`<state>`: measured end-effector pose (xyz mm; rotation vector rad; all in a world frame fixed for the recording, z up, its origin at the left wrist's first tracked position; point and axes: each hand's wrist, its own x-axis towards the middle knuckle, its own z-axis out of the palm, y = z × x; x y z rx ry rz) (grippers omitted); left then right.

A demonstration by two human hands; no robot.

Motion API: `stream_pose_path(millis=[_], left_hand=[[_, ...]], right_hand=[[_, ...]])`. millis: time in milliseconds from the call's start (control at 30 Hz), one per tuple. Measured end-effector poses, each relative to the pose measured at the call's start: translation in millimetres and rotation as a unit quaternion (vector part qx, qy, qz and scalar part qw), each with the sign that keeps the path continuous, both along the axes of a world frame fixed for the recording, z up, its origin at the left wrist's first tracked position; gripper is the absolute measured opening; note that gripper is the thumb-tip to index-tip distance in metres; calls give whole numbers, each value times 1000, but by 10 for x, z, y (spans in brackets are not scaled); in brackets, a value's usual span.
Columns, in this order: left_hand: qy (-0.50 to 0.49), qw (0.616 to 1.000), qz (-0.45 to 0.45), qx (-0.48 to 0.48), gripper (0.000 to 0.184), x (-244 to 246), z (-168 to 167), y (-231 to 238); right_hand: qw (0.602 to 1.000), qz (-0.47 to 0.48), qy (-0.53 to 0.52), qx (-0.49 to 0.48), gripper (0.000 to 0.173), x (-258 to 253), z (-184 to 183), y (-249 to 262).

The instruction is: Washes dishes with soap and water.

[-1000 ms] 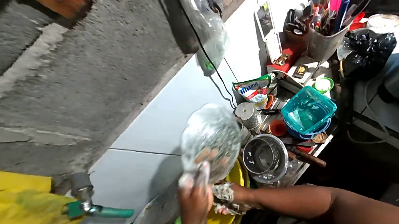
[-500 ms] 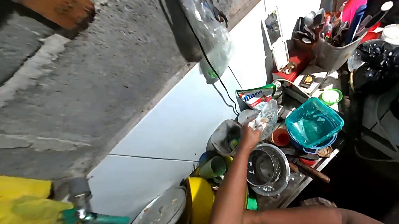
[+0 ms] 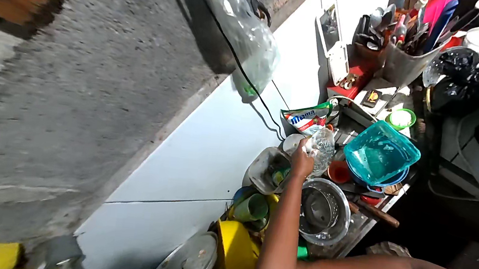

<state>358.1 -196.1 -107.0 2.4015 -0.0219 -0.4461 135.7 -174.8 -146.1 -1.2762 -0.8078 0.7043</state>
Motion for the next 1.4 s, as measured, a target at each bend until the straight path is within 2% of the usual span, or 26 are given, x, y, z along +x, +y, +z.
stream_pose_path(millis=[33, 67, 133, 233, 367, 467, 533, 667, 733, 767, 800, 833, 900, 967, 1033, 1133, 1200, 1267, 1400], left_hand=[[-19, 1000, 4, 19, 57, -8, -3, -5], [-38, 999, 7, 37, 62, -17, -18, -8], [-60, 996, 2, 61, 70, -29, -32, -4], [-68, 995, -3, 78, 72, -35, -44, 9], [-68, 993, 3, 94, 75, -65, -67, 58], [-68, 993, 4, 97, 81, -121, -38, 76], [-74, 992, 4, 104, 81, -197, 48, 70], [-95, 993, -34, 62, 65, -550, 436, 186], [-96, 994, -49, -5, 51, -860, 669, 373], [-98, 993, -47, -44, 44, -1044, 797, 502], [-116, 989, -34, -83, 40, -1256, 917, 659], [-153, 981, -9, -116, 36, -1481, 1004, 847], [-248, 956, 79, -136, 32, -1945, 1092, 1310], [-293, 930, 209, -79, 33, -2391, 995, 1834], [-189, 930, 314, -8, 45, -2740, 755, 2227], [6, 947, 320, 33, 64, -2946, 356, 2391], [53, 951, 299, 57, 57, -2922, 144, 2375], [52, 950, 298, 76, 44, -2851, 65, 2364], [-64, 935, 346, 41, 41, -2757, 241, 2416]], right_hand=[[984, 64, 107, -126, 33, 165, 519, -176], [965, 89, 173, -178, 35, 272, 817, -271], [952, 92, 207, -206, 38, 345, 1011, -348], [942, 98, 235, -216, 41, 330, 944, -333], [944, 77, 247, -204, 39, 185, 649, -180], [920, 75, 303, -239, 35, 158, 812, -189], [903, 97, 313, -279, 37, 182, 796, -152], [892, 41, 348, -284, 29, 131, 611, 22], [893, 7, 373, -253, 19, 101, 519, 141], [908, -6, 374, -189, 17, 80, 441, 163], [930, 21, 361, -62, 18, 61, 212, 156], [930, 105, 328, 128, 20, 92, -183, 190], [926, 20, 375, -27, 17, 66, 319, 171], [919, 31, 385, -74, 27, 158, 452, 152], [917, 19, 392, -75, 34, 221, 420, 125], [909, -47, 408, -72, 40, 308, 397, 92], [901, -75, 422, -58, 41, 366, 403, 106], [901, -87, 421, -60, 41, 391, 426, 110], [910, -103, 393, -82, 41, 393, 515, 108]])
